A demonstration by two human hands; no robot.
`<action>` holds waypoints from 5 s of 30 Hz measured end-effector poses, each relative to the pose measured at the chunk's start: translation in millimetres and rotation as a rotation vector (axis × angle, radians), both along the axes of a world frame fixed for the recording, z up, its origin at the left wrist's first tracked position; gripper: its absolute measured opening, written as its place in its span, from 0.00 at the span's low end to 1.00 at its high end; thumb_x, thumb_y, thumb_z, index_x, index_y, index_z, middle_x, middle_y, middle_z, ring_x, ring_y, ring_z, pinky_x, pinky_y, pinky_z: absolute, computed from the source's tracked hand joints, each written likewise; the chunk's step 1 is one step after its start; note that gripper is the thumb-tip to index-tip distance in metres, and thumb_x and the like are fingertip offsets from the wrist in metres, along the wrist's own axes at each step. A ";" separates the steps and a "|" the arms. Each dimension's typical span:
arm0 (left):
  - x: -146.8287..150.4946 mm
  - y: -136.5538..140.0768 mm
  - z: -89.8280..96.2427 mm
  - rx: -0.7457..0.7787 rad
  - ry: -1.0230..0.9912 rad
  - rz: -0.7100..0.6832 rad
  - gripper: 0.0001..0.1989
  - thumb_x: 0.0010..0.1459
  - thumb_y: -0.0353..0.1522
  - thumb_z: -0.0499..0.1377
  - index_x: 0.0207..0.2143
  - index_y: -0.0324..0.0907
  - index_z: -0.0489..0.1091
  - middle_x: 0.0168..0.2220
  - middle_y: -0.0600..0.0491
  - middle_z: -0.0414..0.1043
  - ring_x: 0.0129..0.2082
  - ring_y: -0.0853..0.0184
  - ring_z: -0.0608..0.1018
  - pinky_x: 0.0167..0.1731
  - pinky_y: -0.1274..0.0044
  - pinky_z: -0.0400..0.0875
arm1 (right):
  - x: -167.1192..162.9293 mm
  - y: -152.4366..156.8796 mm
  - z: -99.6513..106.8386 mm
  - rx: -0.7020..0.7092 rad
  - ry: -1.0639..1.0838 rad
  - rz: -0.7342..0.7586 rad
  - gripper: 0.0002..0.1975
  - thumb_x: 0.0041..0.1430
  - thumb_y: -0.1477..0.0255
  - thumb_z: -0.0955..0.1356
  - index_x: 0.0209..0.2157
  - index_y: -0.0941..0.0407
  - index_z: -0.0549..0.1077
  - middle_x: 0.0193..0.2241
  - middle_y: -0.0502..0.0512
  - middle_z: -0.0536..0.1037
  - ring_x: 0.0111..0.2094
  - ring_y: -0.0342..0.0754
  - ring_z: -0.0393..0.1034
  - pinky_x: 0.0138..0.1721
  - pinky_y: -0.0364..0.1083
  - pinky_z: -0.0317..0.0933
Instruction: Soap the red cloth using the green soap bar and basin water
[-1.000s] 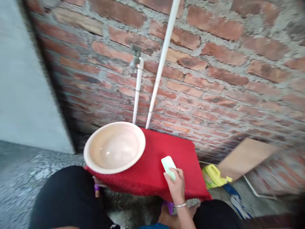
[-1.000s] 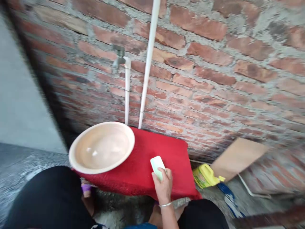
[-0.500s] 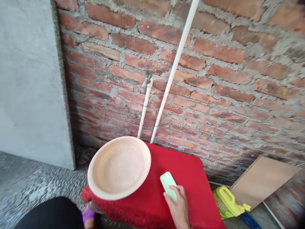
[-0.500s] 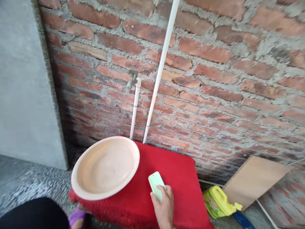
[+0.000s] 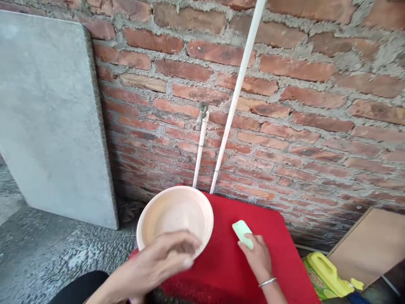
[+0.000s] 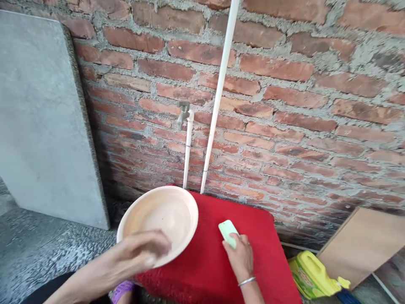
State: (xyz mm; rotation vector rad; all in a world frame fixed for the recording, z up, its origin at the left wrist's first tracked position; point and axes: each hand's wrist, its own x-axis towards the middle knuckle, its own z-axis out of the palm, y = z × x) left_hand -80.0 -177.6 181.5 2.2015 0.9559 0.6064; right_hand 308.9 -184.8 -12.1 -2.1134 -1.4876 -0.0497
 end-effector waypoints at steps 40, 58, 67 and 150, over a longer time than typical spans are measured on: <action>109.0 20.3 -216.8 1.157 0.426 0.539 0.26 0.60 0.43 0.62 0.57 0.42 0.73 0.49 0.45 0.78 0.46 0.61 0.76 0.51 0.68 0.68 | -5.4 53.9 39.8 -0.275 -0.086 -0.285 0.22 0.64 0.56 0.65 0.52 0.54 0.77 0.37 0.60 0.74 0.37 0.57 0.75 0.39 0.51 0.65; 114.3 18.2 -208.3 1.112 0.493 0.502 0.27 0.57 0.40 0.64 0.57 0.40 0.72 0.50 0.43 0.74 0.49 0.58 0.74 0.52 0.65 0.67 | 68.3 -29.8 20.9 0.010 0.049 -0.435 0.34 0.52 0.41 0.62 0.43 0.54 0.81 0.25 0.59 0.71 0.27 0.62 0.71 0.30 0.59 0.66; 114.4 20.3 -206.4 1.110 0.487 0.502 0.26 0.58 0.40 0.64 0.57 0.39 0.73 0.48 0.43 0.74 0.47 0.59 0.75 0.51 0.66 0.68 | -69.8 -17.4 -12.6 0.025 -0.061 0.181 0.18 0.61 0.52 0.65 0.43 0.45 0.80 0.38 0.55 0.76 0.38 0.54 0.74 0.43 0.51 0.67; 110.2 13.2 -175.4 0.963 0.540 0.417 0.24 0.62 0.34 0.59 0.59 0.34 0.68 0.44 0.43 0.75 0.42 0.62 0.76 0.46 0.68 0.71 | -1.4 -128.6 -5.4 -0.014 0.103 -0.114 0.38 0.52 0.33 0.60 0.43 0.50 0.79 0.37 0.57 0.75 0.41 0.59 0.75 0.46 0.56 0.68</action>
